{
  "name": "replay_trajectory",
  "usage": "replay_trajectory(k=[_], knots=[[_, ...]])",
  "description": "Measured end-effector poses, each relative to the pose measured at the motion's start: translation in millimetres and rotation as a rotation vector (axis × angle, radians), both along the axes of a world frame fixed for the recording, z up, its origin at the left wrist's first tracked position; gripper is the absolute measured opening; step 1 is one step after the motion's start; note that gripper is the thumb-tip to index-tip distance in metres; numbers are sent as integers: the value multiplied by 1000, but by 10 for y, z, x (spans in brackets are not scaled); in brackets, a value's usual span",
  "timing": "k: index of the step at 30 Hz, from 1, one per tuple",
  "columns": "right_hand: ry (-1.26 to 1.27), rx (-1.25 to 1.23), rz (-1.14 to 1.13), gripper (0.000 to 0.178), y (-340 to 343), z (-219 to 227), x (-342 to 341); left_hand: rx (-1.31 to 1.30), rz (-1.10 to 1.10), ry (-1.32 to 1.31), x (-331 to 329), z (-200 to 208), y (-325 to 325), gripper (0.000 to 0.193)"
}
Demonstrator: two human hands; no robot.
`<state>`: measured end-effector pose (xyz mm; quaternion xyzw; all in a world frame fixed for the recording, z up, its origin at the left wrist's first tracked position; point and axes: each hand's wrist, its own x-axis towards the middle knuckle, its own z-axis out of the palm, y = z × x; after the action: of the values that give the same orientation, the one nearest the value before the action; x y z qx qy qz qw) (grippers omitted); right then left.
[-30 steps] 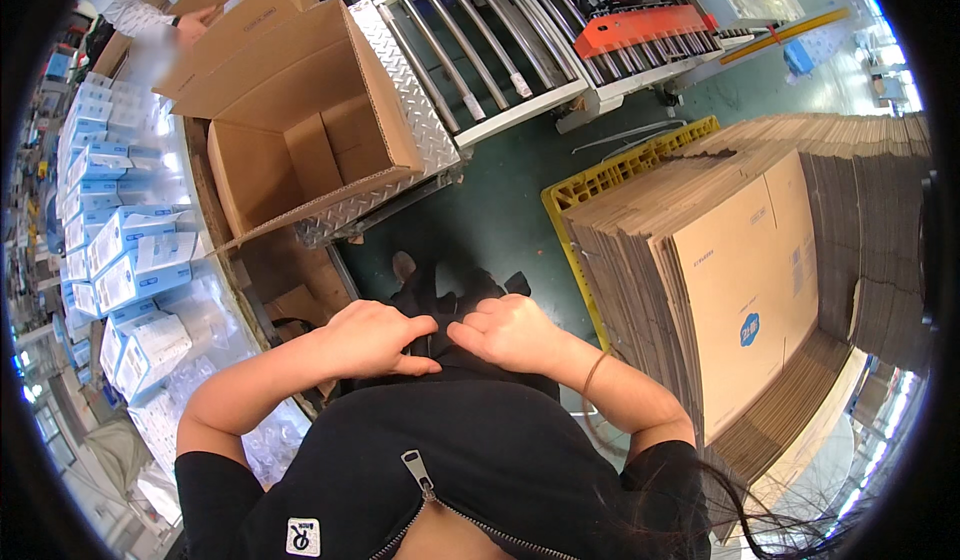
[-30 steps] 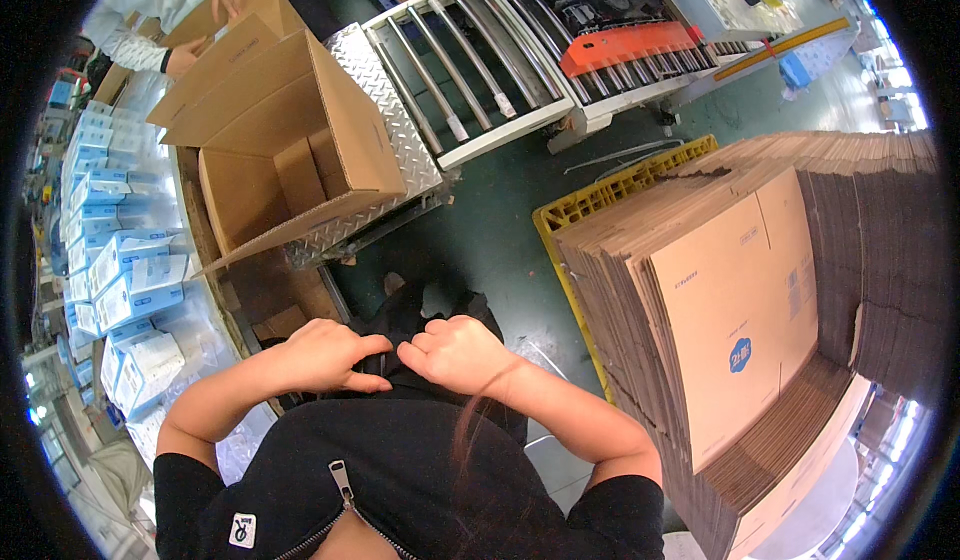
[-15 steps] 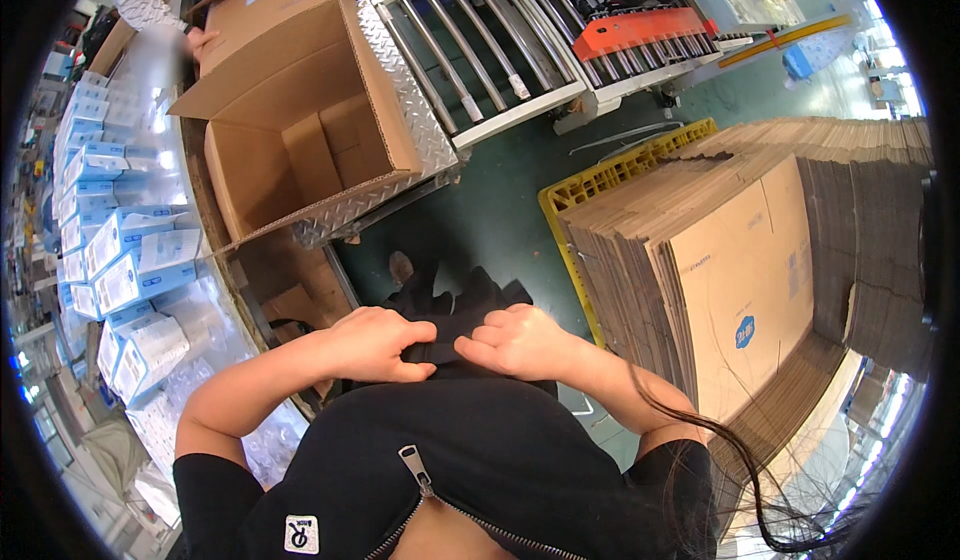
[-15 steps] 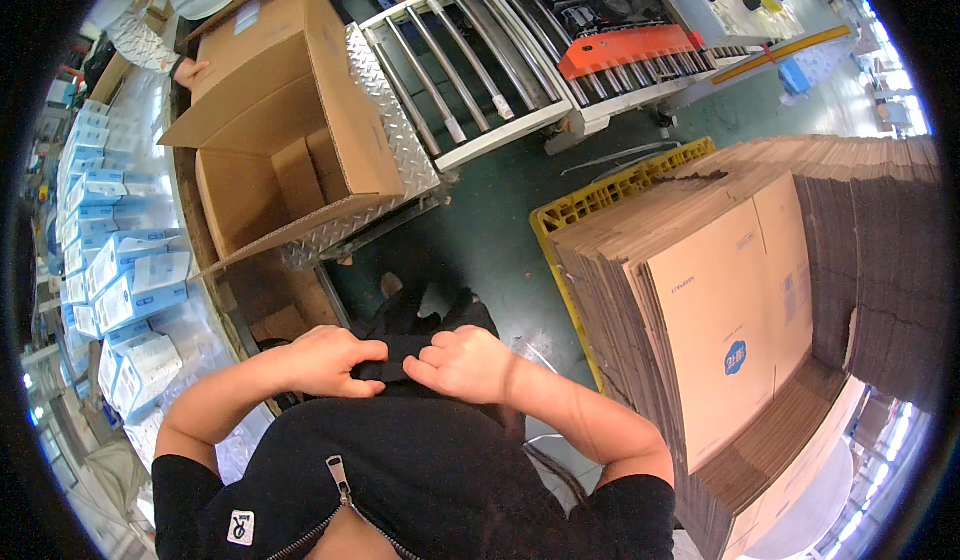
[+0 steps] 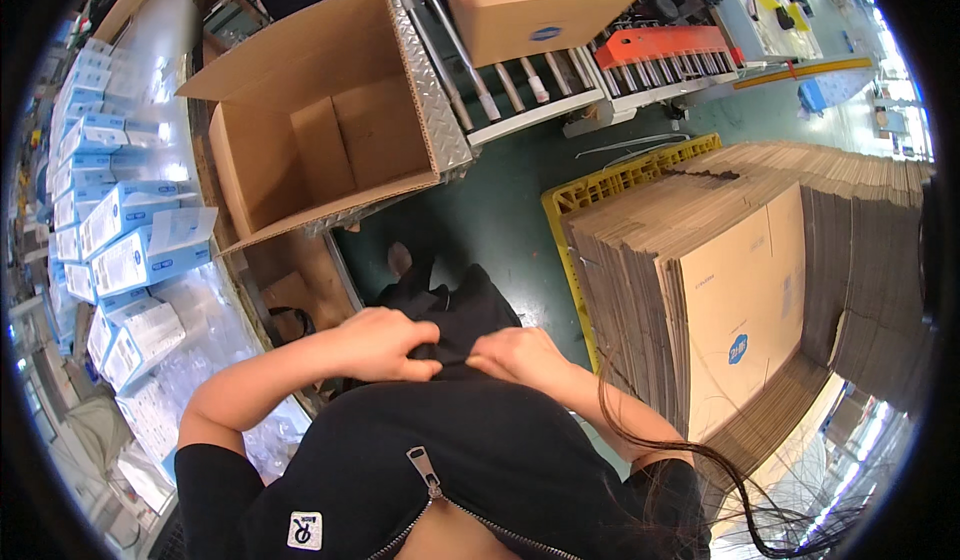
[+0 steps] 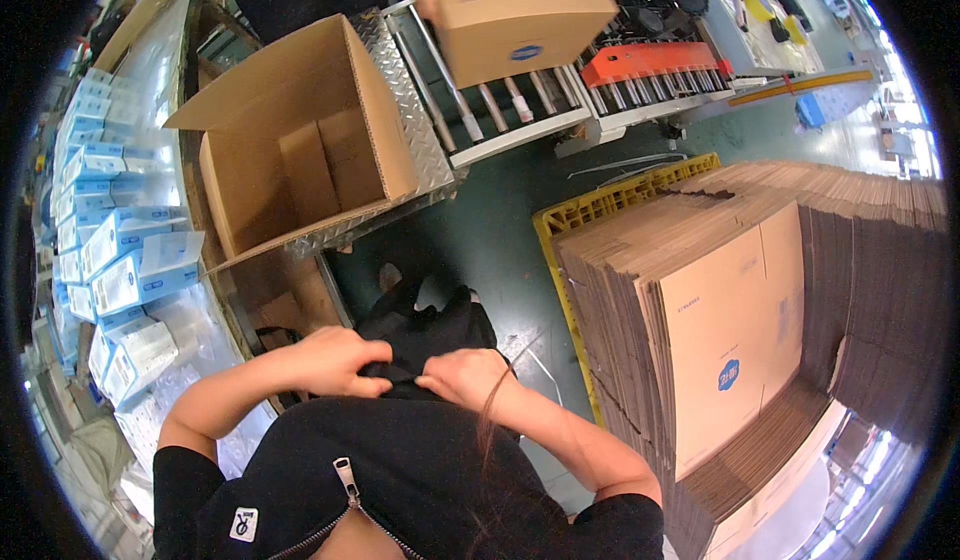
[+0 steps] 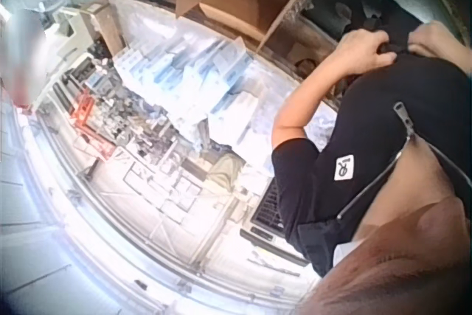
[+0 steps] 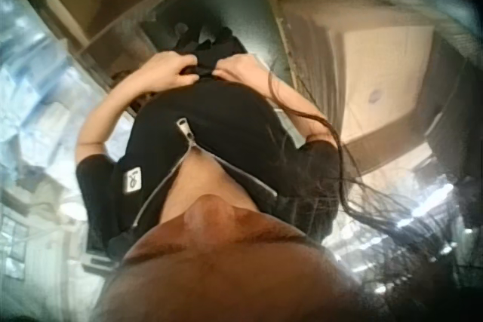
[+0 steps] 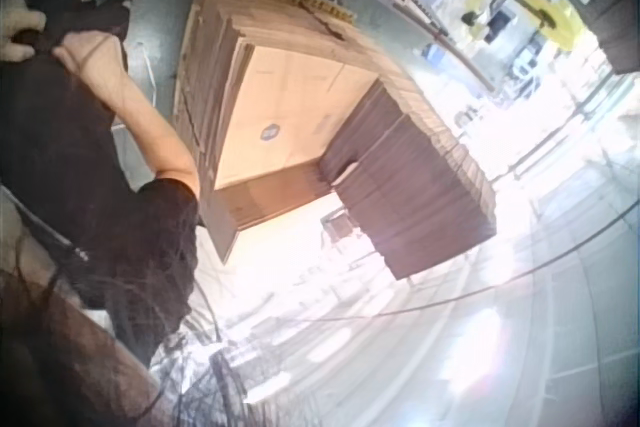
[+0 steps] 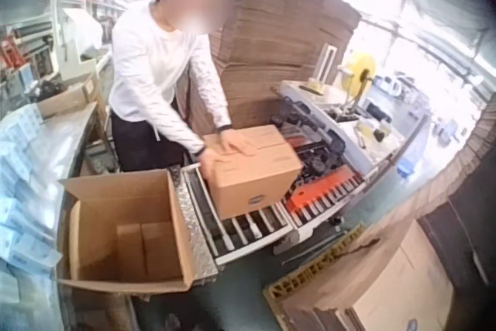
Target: The person packs boxes with rectangular product packages by hand on an assembly line, closes the box flaps, and places them onto a conveyor belt.
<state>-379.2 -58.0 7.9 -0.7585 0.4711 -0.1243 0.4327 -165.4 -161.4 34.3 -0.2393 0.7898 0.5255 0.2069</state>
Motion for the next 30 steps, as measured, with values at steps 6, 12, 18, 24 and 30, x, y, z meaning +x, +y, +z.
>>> replay_trajectory(k=[6, 12, 18, 24, 30], knots=[[-379, 400, -295, 57, -305, -20, 670, 219, 484, 200, 282, -195, -86, 25], [-596, 482, -458, 38, -331, -129, 857, 454, 1397, 559, 600, -384, 48, 20], [-846, 883, -536, 35, -453, -99, 1023, 587, 1773, 749, 850, -438, 224, 7], [-897, 1018, -578, 35, -560, -103, 1171, 581, 1894, 803, 1011, -432, 233, 12], [-814, 960, -521, 35, -674, -54, 1385, 614, 1866, 809, 1117, -459, 191, 14]])
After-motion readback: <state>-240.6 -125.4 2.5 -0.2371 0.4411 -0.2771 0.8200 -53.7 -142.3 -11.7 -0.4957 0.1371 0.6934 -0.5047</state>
